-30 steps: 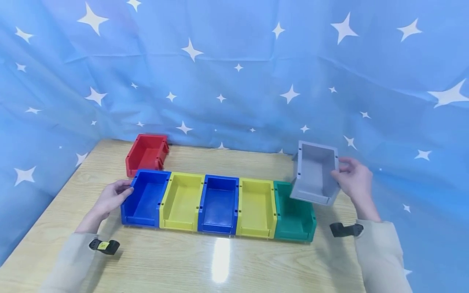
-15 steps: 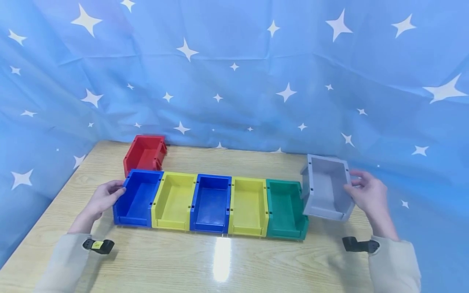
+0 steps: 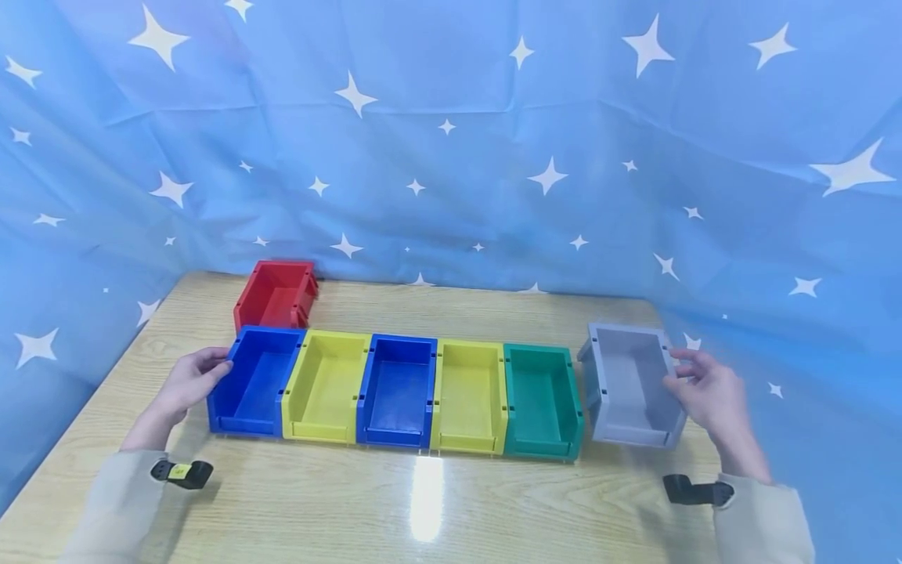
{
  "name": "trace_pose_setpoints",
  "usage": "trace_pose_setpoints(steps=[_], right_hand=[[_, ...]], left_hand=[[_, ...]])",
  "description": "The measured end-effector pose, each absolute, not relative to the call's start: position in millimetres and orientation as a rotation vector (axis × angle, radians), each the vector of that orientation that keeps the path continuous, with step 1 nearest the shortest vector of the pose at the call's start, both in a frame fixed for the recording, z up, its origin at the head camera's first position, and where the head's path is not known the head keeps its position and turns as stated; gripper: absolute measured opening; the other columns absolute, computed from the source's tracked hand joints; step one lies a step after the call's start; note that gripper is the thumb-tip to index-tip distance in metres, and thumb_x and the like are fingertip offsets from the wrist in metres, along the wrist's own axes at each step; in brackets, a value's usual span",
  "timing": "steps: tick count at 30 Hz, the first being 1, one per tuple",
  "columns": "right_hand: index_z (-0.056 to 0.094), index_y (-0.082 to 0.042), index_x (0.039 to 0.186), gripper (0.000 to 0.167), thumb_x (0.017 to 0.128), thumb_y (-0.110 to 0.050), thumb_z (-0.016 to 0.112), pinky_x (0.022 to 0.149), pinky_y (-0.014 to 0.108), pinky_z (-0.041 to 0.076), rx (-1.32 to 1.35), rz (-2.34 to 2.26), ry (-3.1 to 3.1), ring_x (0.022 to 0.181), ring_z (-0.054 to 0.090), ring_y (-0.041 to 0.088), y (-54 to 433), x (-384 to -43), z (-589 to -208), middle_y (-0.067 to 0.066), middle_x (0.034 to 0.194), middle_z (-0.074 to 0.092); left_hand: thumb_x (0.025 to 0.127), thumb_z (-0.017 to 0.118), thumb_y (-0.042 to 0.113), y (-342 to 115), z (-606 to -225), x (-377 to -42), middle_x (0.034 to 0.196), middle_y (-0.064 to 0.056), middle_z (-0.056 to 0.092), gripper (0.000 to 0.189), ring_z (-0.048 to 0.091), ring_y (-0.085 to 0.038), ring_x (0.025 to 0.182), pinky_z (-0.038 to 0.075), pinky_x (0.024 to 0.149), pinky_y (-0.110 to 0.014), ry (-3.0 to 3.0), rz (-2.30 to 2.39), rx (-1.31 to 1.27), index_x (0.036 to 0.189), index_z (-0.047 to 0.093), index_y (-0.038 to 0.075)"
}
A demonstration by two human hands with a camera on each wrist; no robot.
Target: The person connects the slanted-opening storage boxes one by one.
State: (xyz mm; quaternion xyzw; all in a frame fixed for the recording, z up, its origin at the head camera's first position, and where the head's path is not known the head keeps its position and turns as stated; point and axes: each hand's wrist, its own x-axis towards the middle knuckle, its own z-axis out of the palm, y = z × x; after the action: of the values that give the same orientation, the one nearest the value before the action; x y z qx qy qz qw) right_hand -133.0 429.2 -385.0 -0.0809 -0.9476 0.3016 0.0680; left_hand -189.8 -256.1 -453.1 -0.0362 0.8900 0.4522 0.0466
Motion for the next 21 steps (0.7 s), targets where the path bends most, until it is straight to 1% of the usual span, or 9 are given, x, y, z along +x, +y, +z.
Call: trace_pose_setpoints(steps=[5,11,21], right_hand=[[0.051,0.01,0.122,0.041,0.084,-0.005,0.06,0.048,0.019,0.045,-0.216,0.861,-2.848,0.061,0.049,-0.01,428.2,-132.8,-389.3,0.016,0.085,0.067],[0.051,0.01,0.123,0.041,0.086,-0.006,0.059,0.049,0.02,0.045,-0.201,0.867,-2.858,0.062,0.049,-0.009,429.4,-133.9,-391.9,0.018,0.087,0.066],[0.052,0.009,0.122,0.04,0.087,-0.008,0.06,0.049,0.02,0.042,-0.182,0.841,-2.877,0.063,0.048,-0.007,431.9,-134.2,-395.3,0.013,0.085,0.066]], left_hand=[[0.096,0.044,0.008,-256.8,-453.6,-190.3,0.119,-0.037,0.05,0.039,0.051,-0.045,0.108,0.044,0.092,-0.053,2.718,1.388,-0.108,0.125,0.044,-0.017],[0.096,0.044,0.008,-257.0,-454.3,-190.2,0.118,-0.037,0.051,0.038,0.051,-0.045,0.107,0.044,0.091,-0.053,2.726,1.389,-0.101,0.124,0.045,-0.018],[0.097,0.044,0.009,-256.6,-454.7,-189.6,0.119,-0.036,0.05,0.039,0.051,-0.045,0.108,0.044,0.092,-0.053,2.715,1.382,-0.116,0.125,0.044,-0.017]])
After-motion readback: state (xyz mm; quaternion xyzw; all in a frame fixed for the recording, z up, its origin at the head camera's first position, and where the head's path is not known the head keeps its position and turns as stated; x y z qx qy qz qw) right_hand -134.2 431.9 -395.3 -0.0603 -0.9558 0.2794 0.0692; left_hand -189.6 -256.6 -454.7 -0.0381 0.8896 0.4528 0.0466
